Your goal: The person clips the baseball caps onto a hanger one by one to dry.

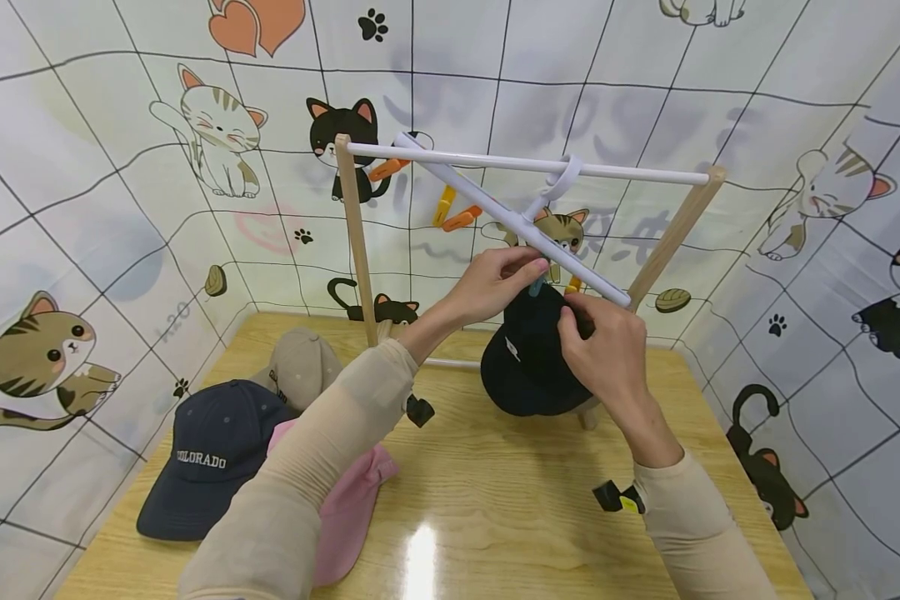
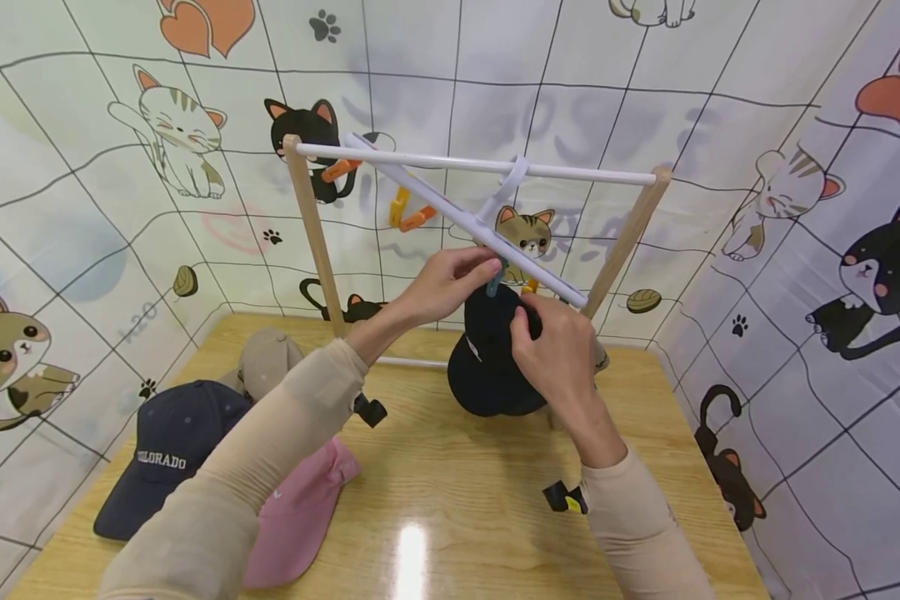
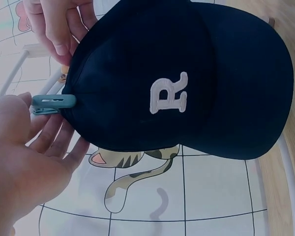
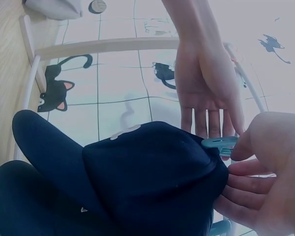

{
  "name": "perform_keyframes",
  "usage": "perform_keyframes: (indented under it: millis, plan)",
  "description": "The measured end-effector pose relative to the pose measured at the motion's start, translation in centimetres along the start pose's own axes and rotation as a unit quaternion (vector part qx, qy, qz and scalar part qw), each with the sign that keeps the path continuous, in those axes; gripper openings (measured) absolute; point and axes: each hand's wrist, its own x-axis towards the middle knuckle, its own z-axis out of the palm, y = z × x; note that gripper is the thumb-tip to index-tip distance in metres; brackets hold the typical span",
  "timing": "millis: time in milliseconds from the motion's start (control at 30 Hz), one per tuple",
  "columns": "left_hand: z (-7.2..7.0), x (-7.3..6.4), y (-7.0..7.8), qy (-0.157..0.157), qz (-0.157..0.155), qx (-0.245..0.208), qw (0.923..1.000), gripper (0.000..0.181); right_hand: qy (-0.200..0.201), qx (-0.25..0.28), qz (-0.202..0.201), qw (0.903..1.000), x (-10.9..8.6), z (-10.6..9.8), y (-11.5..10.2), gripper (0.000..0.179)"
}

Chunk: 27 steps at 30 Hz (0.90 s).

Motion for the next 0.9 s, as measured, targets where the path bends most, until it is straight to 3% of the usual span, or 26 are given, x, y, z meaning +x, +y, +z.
perform_keyframes:
  millis: [233,600,900]
  plan:
    - [0.0,-0.2,0.0,-0.006,-0.003,0.014,0.9999,0.052,-0.009,0.018,0.021,0.9996,-0.2,-0.1,0.4,0.022]
    - [-0.4,-1.1,-0.2,-0.028,0.035,0.094,0.9946,0.061,-0.018,0.032,0.037,0.9986,-0.7,-0.5,0.9,0.024]
    - [-1.1,-3.6,-0.3,-0.040,0.001,0.161,0.9861,0.068,-0.015,0.040,0.051,0.9978,-1.2,-0.7,1.2,0.027]
